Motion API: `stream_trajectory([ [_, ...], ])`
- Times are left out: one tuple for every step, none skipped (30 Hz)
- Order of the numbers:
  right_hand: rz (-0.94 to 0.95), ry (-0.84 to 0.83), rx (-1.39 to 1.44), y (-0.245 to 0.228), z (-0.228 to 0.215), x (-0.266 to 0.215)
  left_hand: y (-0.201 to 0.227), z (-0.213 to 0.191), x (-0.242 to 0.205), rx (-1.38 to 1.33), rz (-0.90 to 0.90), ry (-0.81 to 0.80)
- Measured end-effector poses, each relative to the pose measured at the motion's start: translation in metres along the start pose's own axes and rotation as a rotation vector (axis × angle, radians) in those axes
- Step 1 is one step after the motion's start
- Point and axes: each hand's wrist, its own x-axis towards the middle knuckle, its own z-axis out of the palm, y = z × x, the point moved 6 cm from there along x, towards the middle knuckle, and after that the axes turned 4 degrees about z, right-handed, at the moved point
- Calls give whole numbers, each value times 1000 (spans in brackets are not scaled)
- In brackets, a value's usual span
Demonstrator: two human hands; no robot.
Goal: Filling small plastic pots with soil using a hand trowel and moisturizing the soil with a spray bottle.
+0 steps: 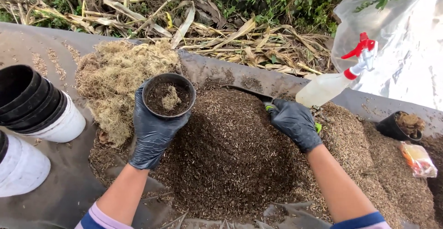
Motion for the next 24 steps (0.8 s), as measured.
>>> stream_trajectory([
  [2, 173, -36, 5, 1, -2, -12, -2, 0, -77, -69, -79],
  [1, 347, -70, 10, 3, -5, -24, -4, -1, -154, -138, -157],
  [-1, 345, -71, 7, -9, -14, -26, -5, 0, -152, -139, -156],
  [-70, 364, -91, 0, -21, -24, -33, -4, 0, -327, -236, -168],
  [-137, 381, -111, -7, -34, -34, -40, -2, -2, -503, -334, -181],
  [-138, 377, -112, -9, -38, -44, -40, -1, -2, -502, -337, -179],
  [-215, 452, -121, -15, -49, -56, -39, -2, -1, -472, -315, -166],
  [-291, 527, -130, -22, -58, -69, -38, -3, 0, -442, -294, -154],
  [-294, 524, -132, -20, -58, -78, -37, -1, -1, -442, -296, -150],
  [-364, 600, -144, -22, -60, -90, -34, -2, 0, -397, -266, -133],
  [-434, 676, -154, -24, -62, -103, -32, -2, 0, -351, -235, -115],
  [-438, 674, -155, -18, -52, -102, -30, 0, -1, -350, -236, -111],
  [-472, 658, -188, -12, -40, -102, -26, 0, -2, -304, -208, -95],
  [-506, 642, -221, -7, -28, -103, -22, 1, -3, -258, -179, -78],
  [-537, 628, -252, -1, -16, -103, -19, 4, -4, -258, -182, -79],
  [-568, 613, -283, 6, -4, -104, -15, 6, -4, -212, -153, -66],
  [-600, 597, -311, 12, 9, -105, -11, 7, -5, -164, -124, -55],
  [-599, 593, -309, 43, 25, -95, -8, 9, -6, -161, -127, -56],
  [-641, 590, -327, 70, 42, -85, -4, 8, -7, -111, -97, -44],
  [-684, 587, -344, 97, 60, -76, 0, 7, -7, -61, -66, -32],
  [-686, 585, -342, 76, 45, -90, 1, 6, -7, -57, -68, -32],
  [-615, 611, -396, 56, 28, -103, 5, 3, -7, -8, -37, -19],
  [-545, 640, -452, 36, 10, -115, 8, 2, -6, 38, -2, -3],
  [-548, 642, -453, 54, 13, -111, 6, 1, -5, 38, 0, 0],
])
